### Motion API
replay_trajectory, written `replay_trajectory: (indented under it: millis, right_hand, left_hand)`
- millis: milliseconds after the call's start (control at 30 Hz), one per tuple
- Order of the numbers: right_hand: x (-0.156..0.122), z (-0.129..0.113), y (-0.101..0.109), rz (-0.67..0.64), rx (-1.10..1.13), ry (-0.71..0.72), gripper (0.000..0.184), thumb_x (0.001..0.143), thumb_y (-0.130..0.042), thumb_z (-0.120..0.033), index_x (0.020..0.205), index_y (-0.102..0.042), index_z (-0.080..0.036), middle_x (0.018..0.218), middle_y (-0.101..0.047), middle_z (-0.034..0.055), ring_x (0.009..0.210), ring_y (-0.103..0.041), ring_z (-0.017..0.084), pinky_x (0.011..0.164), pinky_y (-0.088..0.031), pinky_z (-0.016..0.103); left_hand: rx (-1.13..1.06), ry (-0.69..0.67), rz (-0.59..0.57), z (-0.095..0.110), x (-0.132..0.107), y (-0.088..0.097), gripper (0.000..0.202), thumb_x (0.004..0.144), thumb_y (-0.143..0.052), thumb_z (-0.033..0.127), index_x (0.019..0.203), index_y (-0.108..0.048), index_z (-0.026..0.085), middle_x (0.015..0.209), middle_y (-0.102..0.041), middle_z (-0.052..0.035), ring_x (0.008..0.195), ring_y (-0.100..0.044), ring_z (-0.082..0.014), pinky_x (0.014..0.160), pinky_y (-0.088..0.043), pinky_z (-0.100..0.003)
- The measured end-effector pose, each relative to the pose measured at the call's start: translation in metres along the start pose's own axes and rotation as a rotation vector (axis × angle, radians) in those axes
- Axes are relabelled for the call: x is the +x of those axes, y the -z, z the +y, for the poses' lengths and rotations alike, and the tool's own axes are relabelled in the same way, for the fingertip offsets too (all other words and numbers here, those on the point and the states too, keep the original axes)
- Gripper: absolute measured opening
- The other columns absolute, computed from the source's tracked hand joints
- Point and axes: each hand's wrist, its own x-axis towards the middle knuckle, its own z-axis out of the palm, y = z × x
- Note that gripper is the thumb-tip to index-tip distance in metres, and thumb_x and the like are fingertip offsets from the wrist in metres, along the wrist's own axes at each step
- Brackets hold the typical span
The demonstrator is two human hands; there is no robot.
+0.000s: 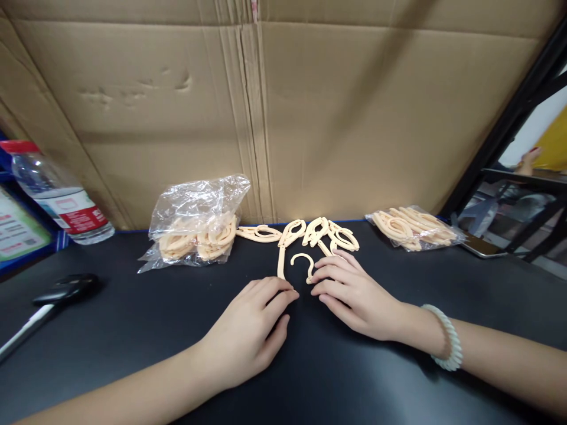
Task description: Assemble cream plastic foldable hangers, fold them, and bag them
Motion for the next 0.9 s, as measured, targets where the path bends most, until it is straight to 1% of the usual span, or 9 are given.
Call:
replay_trajectory:
  millis: [200,467,700,900]
  right_hand:
    - [-0.0001,-0.0010,0.0009,0.017,-0.018,0.004,0.017,0.094,-0.049,-0.016,0.100,-0.064,-0.021,0.106,-0.066,0.0058,0.116,-0.052,0.022,0.111,-0.028,0.053]
    - [0.0001,-0.0020,0.0012,0.043,-0.002,0.013,0.017,0.094,-0.048,-0.015,0.099,-0.063,-0.021,0.100,-0.066,0.0049,0.112,-0.053,0.021,0.111,-0.027,0.053]
    - [0.0014,-0.0024,0.0010,0.064,0.000,0.021,0.018,0.093,-0.047,-0.013,0.094,-0.064,-0.020,0.086,-0.061,0.0040,0.094,-0.053,0.020,0.105,-0.032,0.050]
    - [0.0019,-0.0037,0.0031,0.090,0.009,0.029,0.019,0.093,-0.046,-0.014,0.092,-0.065,-0.018,0.080,-0.058,0.0036,0.085,-0.050,0.019,0.103,-0.034,0.049]
  left_hand:
    - [0.011,0.005,0.011,0.0013,0.0009,0.0011,0.033,0.088,-0.047,0.009,0.119,-0.057,0.018,0.121,-0.060,-0.0109,0.109,-0.059,-0.0253,0.092,-0.051,-0.041]
    - [0.004,-0.013,0.007,0.0025,0.0004,0.0026,0.031,0.088,-0.047,0.008,0.116,-0.056,0.018,0.120,-0.060,-0.0102,0.110,-0.057,-0.0249,0.093,-0.050,-0.041]
    - [-0.011,-0.008,0.002,0.0014,0.0003,0.0017,0.031,0.089,-0.047,0.007,0.116,-0.055,0.020,0.121,-0.059,-0.0094,0.112,-0.055,-0.0243,0.095,-0.048,-0.041]
    - [-0.018,-0.011,0.004,0.0006,0.0001,0.0013,0.030,0.090,-0.046,0.008,0.115,-0.055,0.020,0.121,-0.059,-0.0093,0.112,-0.054,-0.0246,0.095,-0.047,-0.041]
